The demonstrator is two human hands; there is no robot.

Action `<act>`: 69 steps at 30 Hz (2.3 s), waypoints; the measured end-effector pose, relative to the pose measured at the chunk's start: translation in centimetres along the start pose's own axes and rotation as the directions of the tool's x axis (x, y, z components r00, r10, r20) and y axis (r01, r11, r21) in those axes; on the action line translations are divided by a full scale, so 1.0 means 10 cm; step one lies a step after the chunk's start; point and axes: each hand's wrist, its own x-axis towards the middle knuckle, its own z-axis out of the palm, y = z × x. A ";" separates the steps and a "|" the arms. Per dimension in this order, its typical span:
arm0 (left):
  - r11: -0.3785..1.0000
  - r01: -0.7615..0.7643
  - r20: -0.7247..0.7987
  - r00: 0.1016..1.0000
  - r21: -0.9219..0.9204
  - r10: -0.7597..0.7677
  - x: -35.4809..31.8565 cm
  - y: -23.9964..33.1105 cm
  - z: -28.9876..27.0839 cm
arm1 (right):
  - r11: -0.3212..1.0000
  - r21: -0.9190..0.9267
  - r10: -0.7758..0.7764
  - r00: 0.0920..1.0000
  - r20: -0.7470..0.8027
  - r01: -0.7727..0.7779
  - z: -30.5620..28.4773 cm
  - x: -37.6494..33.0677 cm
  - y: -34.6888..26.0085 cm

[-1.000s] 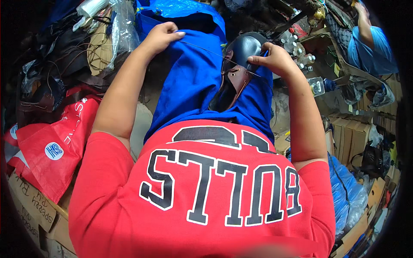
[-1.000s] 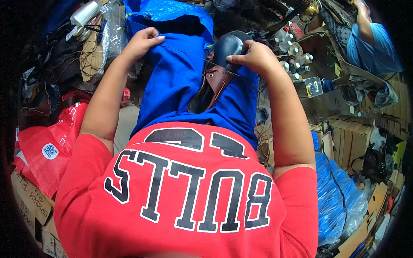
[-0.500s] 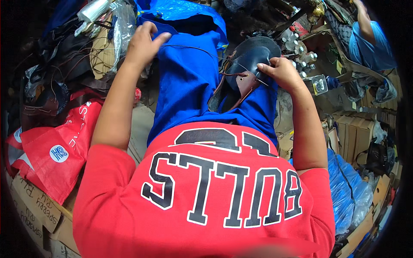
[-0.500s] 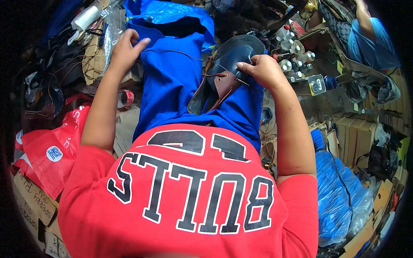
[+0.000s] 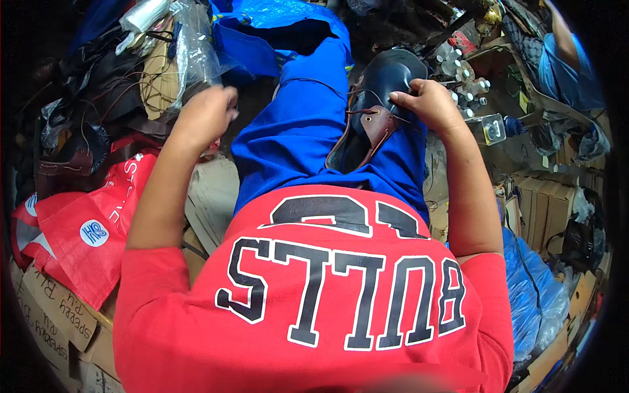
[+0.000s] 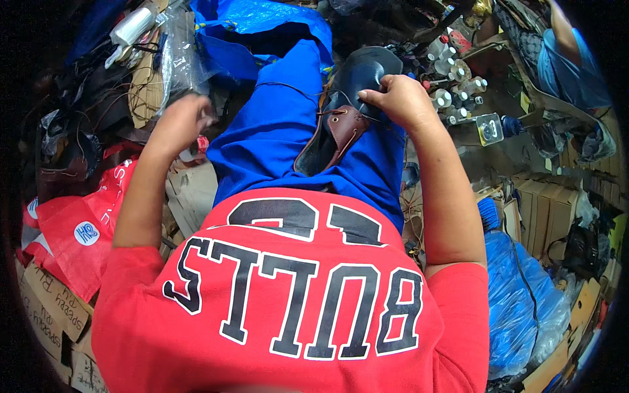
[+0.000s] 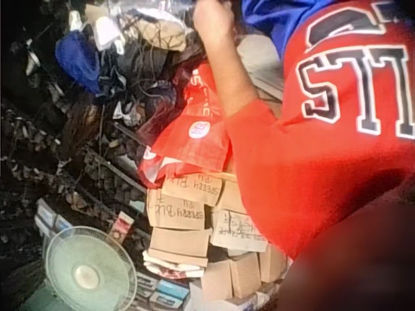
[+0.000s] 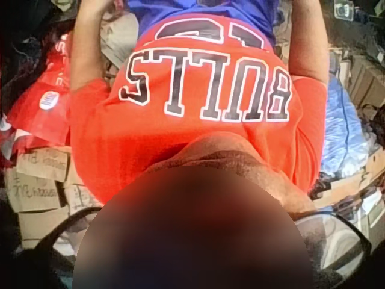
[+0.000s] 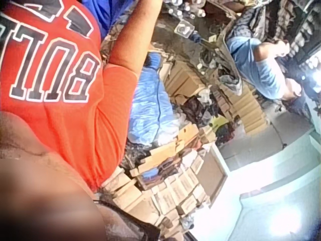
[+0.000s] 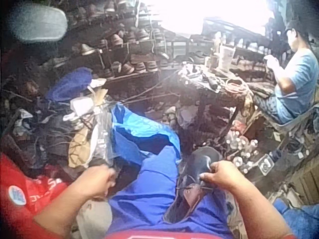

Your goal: Sewing the leather upper and lining of a shoe by hand with a needle and thread.

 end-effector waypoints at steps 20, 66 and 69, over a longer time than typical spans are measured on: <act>0.590 -0.501 -0.246 0.853 -0.633 0.460 1.53 1.65 0.97 | 0.875 0.183 -0.457 0.889 0.003 0.449 -0.06 -0.47 0.15; 0.554 -0.609 0.124 0.602 -0.568 0.789 1.92 1.49 0.35 | 0.882 0.442 -0.206 0.977 0.047 0.165 0.02 -0.21 0.28; 0.572 -0.617 0.117 0.618 -0.541 0.777 1.92 1.49 0.36 | 0.822 0.558 -0.202 0.974 0.099 0.114 0.09 -0.16 0.38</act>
